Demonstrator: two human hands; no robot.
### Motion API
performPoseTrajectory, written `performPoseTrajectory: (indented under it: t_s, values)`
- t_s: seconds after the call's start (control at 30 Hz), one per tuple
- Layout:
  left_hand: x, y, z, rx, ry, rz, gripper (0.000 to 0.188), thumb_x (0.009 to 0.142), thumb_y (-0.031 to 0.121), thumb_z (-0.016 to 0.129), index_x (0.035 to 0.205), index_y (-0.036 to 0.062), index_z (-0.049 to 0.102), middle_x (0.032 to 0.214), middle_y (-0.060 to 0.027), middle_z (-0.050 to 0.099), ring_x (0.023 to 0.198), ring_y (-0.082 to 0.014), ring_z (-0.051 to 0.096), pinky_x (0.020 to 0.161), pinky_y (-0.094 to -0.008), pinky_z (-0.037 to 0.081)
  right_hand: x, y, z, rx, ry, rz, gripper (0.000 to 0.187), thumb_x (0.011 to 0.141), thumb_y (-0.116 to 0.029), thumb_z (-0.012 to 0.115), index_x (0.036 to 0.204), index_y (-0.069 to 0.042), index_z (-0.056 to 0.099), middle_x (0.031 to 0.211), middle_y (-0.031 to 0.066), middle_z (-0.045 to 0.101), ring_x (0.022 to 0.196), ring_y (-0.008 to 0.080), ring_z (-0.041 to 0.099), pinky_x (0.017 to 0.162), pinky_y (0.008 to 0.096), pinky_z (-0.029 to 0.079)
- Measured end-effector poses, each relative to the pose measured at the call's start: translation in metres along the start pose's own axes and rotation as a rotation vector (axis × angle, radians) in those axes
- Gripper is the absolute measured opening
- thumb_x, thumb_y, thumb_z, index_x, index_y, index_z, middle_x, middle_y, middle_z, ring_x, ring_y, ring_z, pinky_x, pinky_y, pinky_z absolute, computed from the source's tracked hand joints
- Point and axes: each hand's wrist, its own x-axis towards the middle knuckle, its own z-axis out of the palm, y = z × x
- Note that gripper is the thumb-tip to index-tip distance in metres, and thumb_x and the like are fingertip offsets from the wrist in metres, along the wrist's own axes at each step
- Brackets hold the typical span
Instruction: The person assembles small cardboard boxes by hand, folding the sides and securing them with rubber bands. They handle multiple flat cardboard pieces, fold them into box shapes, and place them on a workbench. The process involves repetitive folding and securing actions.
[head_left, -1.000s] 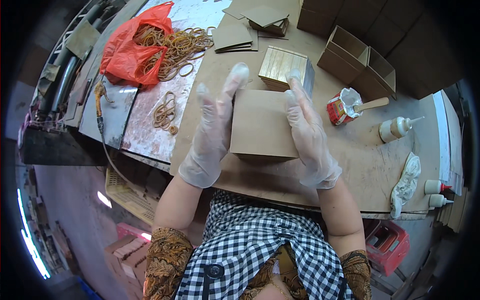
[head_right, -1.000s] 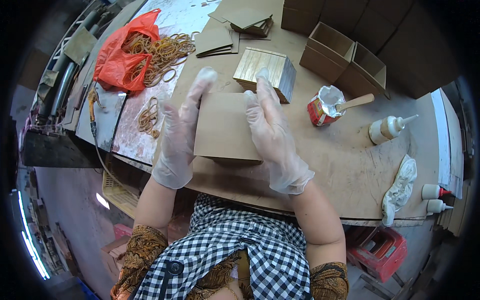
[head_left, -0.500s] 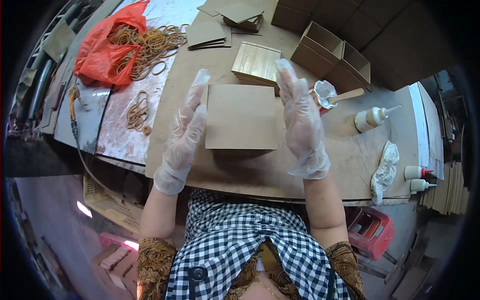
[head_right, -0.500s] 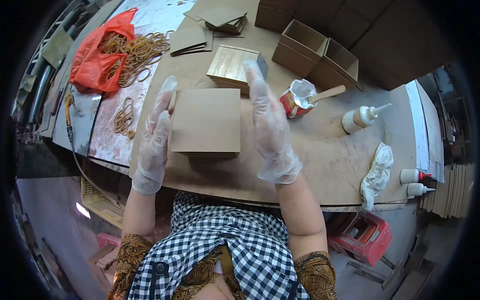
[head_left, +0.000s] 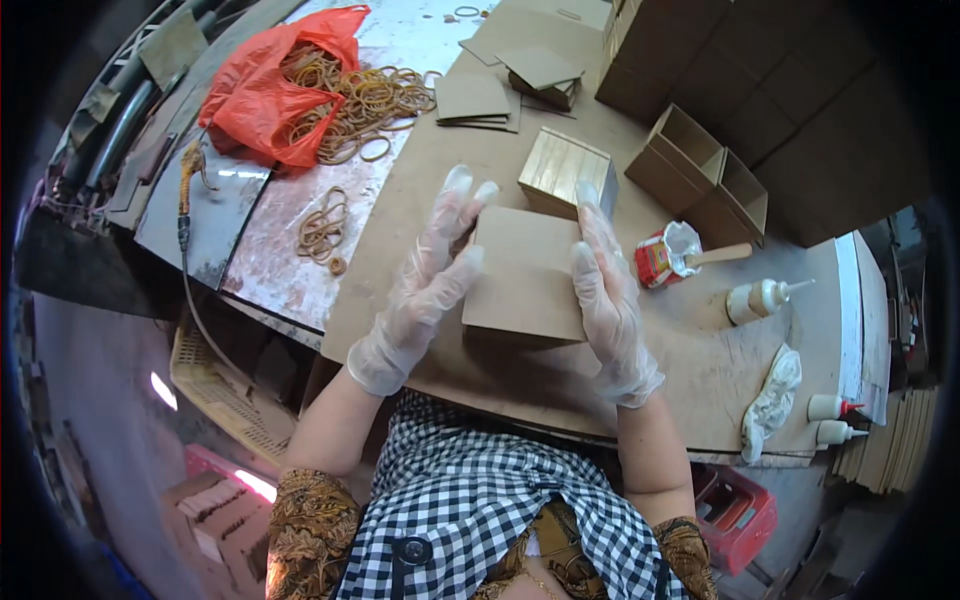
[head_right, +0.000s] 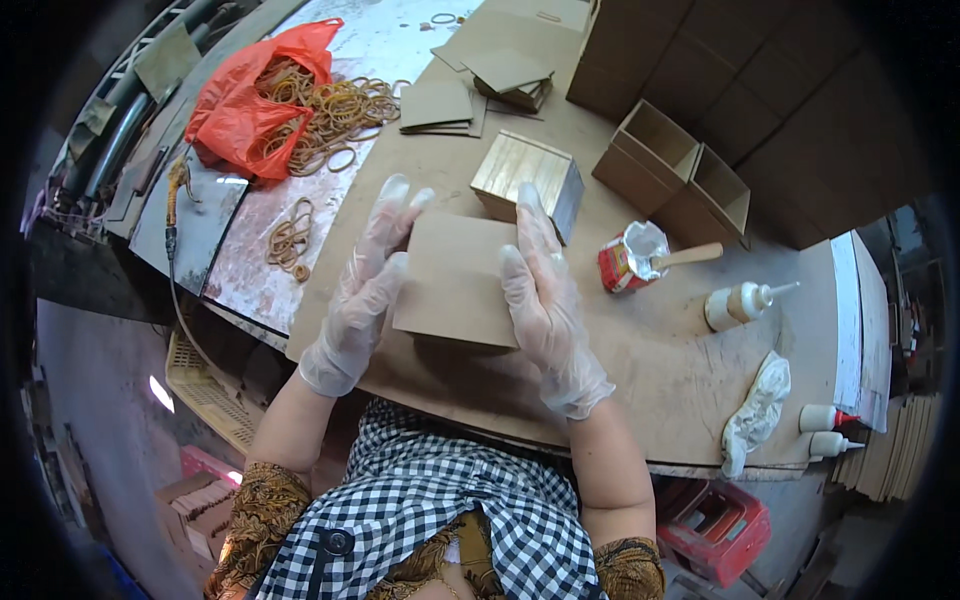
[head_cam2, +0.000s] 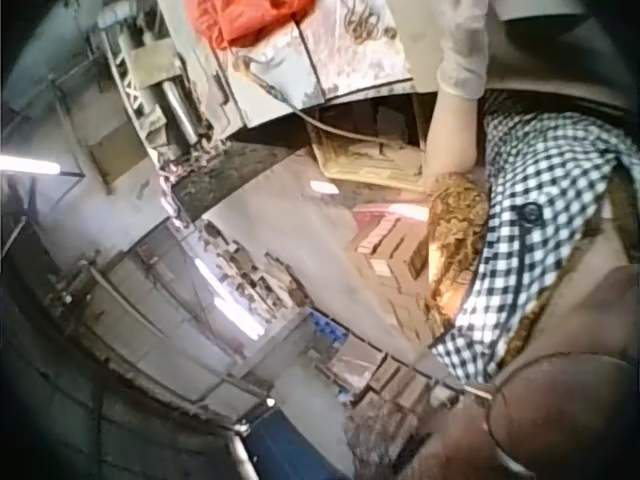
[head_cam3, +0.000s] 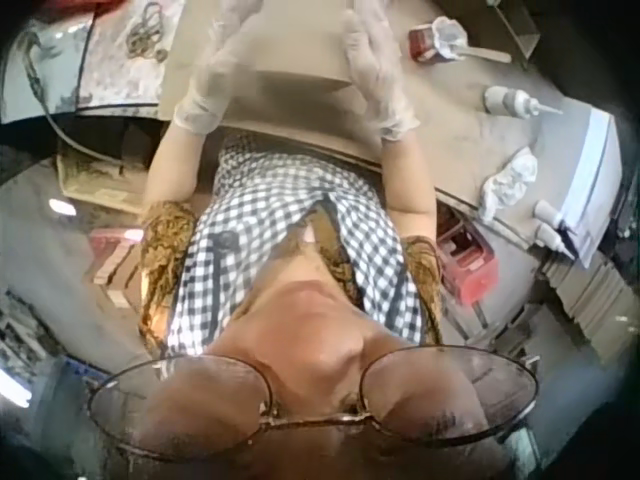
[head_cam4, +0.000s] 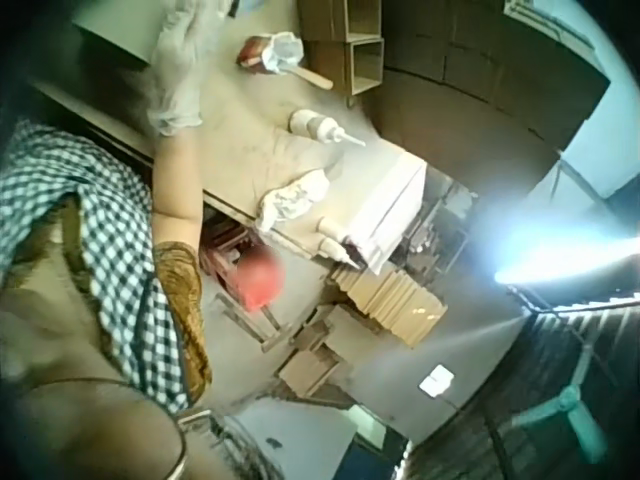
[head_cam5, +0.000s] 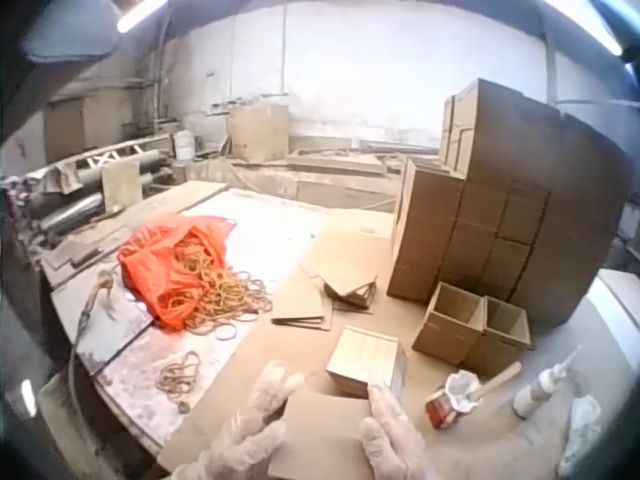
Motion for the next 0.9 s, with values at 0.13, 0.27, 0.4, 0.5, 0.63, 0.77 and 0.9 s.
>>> performPoseTrajectory:
  t_s: [0.13, 0.27, 0.4, 0.5, 0.63, 0.77, 0.9]
  values:
    - [0.005, -0.003, 0.004, -0.337, 0.111, 0.027, 0.066, 0.102, 0.028, 0.047, 0.157, 0.0057, 0.02, 0.161, -0.0123, 0.025, 0.147, -0.0231, 0.027, 0.121, -0.0375, 0.02, -0.002, 0.009, 0.0, 0.082, 0.022, -0.041, 0.055, 0.105, -0.027, 0.046, 0.149, 0.005, 0.035, 0.16, 0.0198, 0.028, 0.15, 0.03, 0.023, 0.121, 0.0379, 0.017]
    - [0.014, -0.017, -0.011, -0.264, 0.17, -0.124, 0.051, 0.104, 0.029, 0.047, 0.15, 0.0059, 0.039, 0.149, -0.0098, 0.045, 0.137, -0.0183, 0.042, 0.115, -0.0353, 0.032, -0.003, 0.008, 0.0, 0.186, 0.033, -0.018, 0.055, 0.105, -0.024, 0.047, 0.151, 0.003, 0.033, 0.161, 0.0183, 0.027, 0.151, 0.028, 0.021, 0.121, 0.038, 0.017]
    - [0.018, -0.022, -0.008, -0.356, 0.187, -0.313, 0.039, 0.104, 0.026, 0.053, 0.137, 0.0071, 0.056, 0.132, -0.0066, 0.061, 0.12, -0.0141, 0.058, 0.102, -0.0305, 0.048, -0.003, 0.003, -0.002, 0.32, 0.002, 0.027, 0.056, 0.102, -0.016, 0.05, 0.151, 0.002, 0.033, 0.161, 0.0175, 0.025, 0.151, 0.0273, 0.019, 0.122, 0.0381, 0.016]
    - [0.018, -0.024, -0.008, -0.487, 0.146, -0.356, 0.036, 0.102, 0.023, 0.056, 0.135, 0.0081, 0.058, 0.127, -0.006, 0.064, 0.112, -0.013, 0.063, 0.096, -0.0288, 0.053, -0.005, 0.0, 0.001, 0.36, -0.004, 0.117, 0.058, 0.099, -0.009, 0.053, 0.151, 0.002, 0.033, 0.162, 0.0174, 0.024, 0.151, 0.0275, 0.019, 0.122, 0.0385, 0.015]
    - [0.019, -0.024, -0.012, -0.511, 0.097, -0.351, 0.036, 0.101, 0.022, 0.058, 0.135, 0.0075, 0.058, 0.126, -0.0065, 0.065, 0.111, -0.0132, 0.063, 0.096, -0.0292, 0.053, -0.004, -0.002, 0.0, 0.275, -0.017, 0.1, 0.059, 0.097, -0.006, 0.054, 0.151, 0.001, 0.033, 0.162, 0.0175, 0.023, 0.151, 0.0279, 0.018, 0.122, 0.0392, 0.015]
    - [0.021, -0.028, -0.019, -0.422, 0.09, -0.35, 0.036, 0.1, 0.02, 0.059, 0.134, 0.0061, 0.058, 0.125, -0.007, 0.065, 0.112, -0.0141, 0.063, 0.097, -0.0289, 0.053, -0.004, -0.002, 0.001, 0.228, -0.029, 0.088, 0.059, 0.097, -0.007, 0.053, 0.151, 0.002, 0.032, 0.162, 0.0179, 0.023, 0.151, 0.0283, 0.018, 0.122, 0.0393, 0.015]
    - [0.025, -0.029, -0.023, -0.448, 0.068, -0.379, 0.037, 0.1, 0.02, 0.06, 0.133, 0.0046, 0.058, 0.124, -0.007, 0.066, 0.113, -0.0142, 0.062, 0.098, -0.0292, 0.051, -0.003, -0.005, 0.0, 0.196, -0.03, 0.089, 0.059, 0.097, -0.008, 0.053, 0.151, 0.002, 0.032, 0.162, 0.0182, 0.023, 0.151, 0.0287, 0.018, 0.122, 0.0394, 0.015]
